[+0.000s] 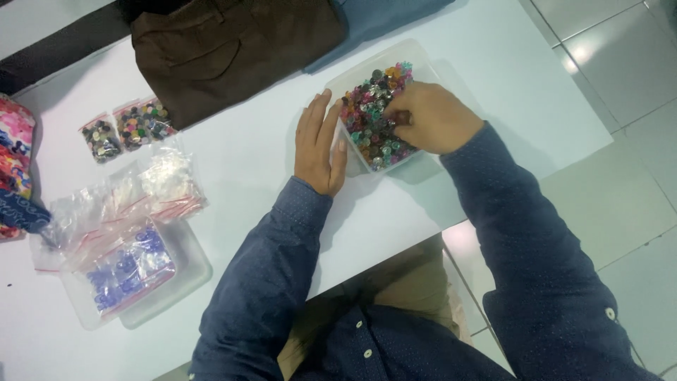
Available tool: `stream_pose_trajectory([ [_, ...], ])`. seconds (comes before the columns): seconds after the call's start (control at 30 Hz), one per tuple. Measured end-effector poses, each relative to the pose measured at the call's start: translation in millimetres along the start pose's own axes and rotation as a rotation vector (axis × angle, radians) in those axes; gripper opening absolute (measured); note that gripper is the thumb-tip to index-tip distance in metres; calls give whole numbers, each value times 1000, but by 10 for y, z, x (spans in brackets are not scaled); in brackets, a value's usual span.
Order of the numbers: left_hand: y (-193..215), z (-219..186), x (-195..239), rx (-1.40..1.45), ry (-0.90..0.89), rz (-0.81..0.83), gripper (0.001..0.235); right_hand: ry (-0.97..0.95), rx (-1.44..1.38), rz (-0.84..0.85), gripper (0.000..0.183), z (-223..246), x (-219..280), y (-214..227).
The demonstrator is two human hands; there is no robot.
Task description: Packing small colorful beads into plastic bags on a work table
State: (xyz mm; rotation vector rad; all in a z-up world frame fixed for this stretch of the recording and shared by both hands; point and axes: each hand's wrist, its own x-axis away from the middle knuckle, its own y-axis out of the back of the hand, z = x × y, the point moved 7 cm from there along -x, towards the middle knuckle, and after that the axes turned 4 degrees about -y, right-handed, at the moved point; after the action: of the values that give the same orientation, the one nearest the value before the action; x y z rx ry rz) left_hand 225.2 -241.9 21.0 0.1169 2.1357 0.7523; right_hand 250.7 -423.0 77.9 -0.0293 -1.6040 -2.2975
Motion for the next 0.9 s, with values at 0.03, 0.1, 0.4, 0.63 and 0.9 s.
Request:
stream_pose_trajectory([
  [0.03, 2, 4, 3, 5, -7, -1, 55, -6, 3, -6, 34, -39, -75, -102],
  [0.1, -5, 11, 39, 71, 11, 6, 55, -49, 219, 20, 34, -141, -206, -345],
  [0.4, 47, 43, 6, 104, -36, -38, 49, -175, 189, -146, 18, -397, -173, 37],
  [0.63, 79, 22, -11, 80, -36, -61, 48, -139, 173, -220, 16, -261, 6, 136],
  [0.9, 85, 38, -29, 87, -77, -83, 47, -311, 341, -117, 16, -272, -244, -183],
])
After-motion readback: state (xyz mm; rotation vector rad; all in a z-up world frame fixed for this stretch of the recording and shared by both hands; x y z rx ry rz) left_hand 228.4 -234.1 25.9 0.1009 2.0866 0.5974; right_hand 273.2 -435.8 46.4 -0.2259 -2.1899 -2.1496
